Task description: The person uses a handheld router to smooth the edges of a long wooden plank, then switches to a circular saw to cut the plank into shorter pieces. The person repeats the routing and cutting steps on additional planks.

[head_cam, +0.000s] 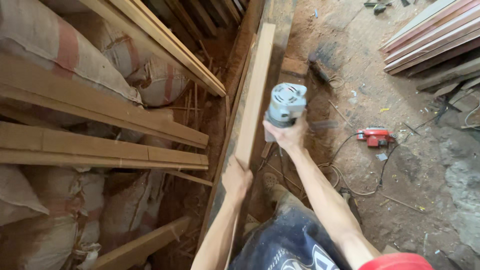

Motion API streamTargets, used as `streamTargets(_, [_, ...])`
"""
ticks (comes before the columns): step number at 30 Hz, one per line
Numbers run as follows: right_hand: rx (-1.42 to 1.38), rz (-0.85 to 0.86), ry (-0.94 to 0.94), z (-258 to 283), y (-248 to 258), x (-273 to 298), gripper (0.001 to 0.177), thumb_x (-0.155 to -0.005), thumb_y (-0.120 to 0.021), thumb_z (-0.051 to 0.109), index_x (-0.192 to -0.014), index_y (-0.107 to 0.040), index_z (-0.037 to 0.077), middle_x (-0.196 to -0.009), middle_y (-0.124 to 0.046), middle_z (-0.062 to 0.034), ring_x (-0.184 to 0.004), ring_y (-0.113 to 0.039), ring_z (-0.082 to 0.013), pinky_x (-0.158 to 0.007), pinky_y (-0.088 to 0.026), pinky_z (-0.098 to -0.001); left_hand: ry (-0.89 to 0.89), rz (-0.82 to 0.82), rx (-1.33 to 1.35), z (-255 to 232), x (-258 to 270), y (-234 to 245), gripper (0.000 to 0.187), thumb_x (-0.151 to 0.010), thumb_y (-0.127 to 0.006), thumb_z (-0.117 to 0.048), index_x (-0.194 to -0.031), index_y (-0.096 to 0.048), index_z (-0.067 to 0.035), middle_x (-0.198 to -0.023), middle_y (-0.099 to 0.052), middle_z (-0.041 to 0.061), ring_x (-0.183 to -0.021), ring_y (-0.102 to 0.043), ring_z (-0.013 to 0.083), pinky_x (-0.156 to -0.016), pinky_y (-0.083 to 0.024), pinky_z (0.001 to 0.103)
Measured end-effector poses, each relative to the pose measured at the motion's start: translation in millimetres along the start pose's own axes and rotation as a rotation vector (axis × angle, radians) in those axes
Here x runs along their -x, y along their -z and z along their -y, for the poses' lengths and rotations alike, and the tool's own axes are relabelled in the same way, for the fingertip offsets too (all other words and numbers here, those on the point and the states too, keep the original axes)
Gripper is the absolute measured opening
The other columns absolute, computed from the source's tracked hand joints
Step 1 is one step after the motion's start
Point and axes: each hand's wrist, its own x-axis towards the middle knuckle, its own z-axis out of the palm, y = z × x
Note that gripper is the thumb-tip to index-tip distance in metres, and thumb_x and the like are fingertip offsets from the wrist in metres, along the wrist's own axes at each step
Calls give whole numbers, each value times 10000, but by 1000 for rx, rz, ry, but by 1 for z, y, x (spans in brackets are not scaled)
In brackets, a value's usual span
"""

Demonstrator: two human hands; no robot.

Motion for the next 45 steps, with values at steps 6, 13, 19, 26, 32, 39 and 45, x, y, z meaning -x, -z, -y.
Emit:
streamTargets(6, [218, -126, 20, 6, -65, 17, 875, -625, -964, 397, -1304, -562, 18, -1157, -687, -204, -1036, -692, -340, -864, -575, -456, 65, 131, -58, 4, 31, 5, 643, -778, -722, -323, -1296, -433, -75, -988, -714, 251, -912, -697, 457, -823, -551, 549])
streamTargets(13, [104, -242, 96, 21, -74, 18, 621, -702, -938, 296, -1192, -655, 39, -1068, -748, -123, -967, -747, -249, -871, -592, -389, -5, 172, 12, -21, -3, 13, 597, -803, -721, -238, -1278, -417, -39, -1035, -690, 286, -898, -687, 495, -828, -537, 564])
streamTargets(19, [99, -230, 158, 12, -80, -45, 411, -748, -910, 214, -1094, -749, 63, -1040, -784, -78, -977, -767, -193, -909, -606, -334, 40, 204, -12, -23, 4, 11, 674, -850, -694, -251, -1406, -351, -87, -1016, -688, 279, -846, -695, 485, -769, -546, 579])
streamTargets(26, [74, -231, 191, -21, -88, -106, 388, -751, -914, 206, -1079, -756, 72, -1039, -792, -82, -976, -775, -196, -930, -605, -347, -16, 130, 55, -20, 7, 4, 668, -835, -715, -230, -1390, -371, -89, -1089, -686, 234, -826, -699, 461, -714, -557, 572])
streamTargets(32, [84, -221, 192, -49, -99, -144, 408, -778, -932, 221, -1120, -756, 86, -1073, -801, -84, -995, -799, -221, -942, -623, -368, -18, 136, 45, -21, 5, 8, 796, -757, -761, -245, -1414, -347, -74, -1134, -668, 227, -828, -698, 467, -716, -562, 563])
streamTargets(39, [102, -212, 175, -54, -96, -180, 678, -760, -923, 355, -1246, -583, 28, -1123, -751, -137, -1015, -757, -250, -917, -613, -383, 136, 197, 88, -29, 4, 15, 712, -882, -708, -434, -1451, -422, -117, -1234, -656, 231, -1089, -653, 433, -943, -519, 512])
streamTargets(45, [102, -125, 34, 2, -70, -61, 594, -734, -918, 350, -1168, -663, 35, -1110, -759, -127, -1036, -733, -223, -921, -601, -432, -147, -222, 461, -8, 9, 3, 636, -928, -643, -386, -1401, -492, 12, -1340, -589, 288, -1219, -591, 443, -1002, -488, 464])
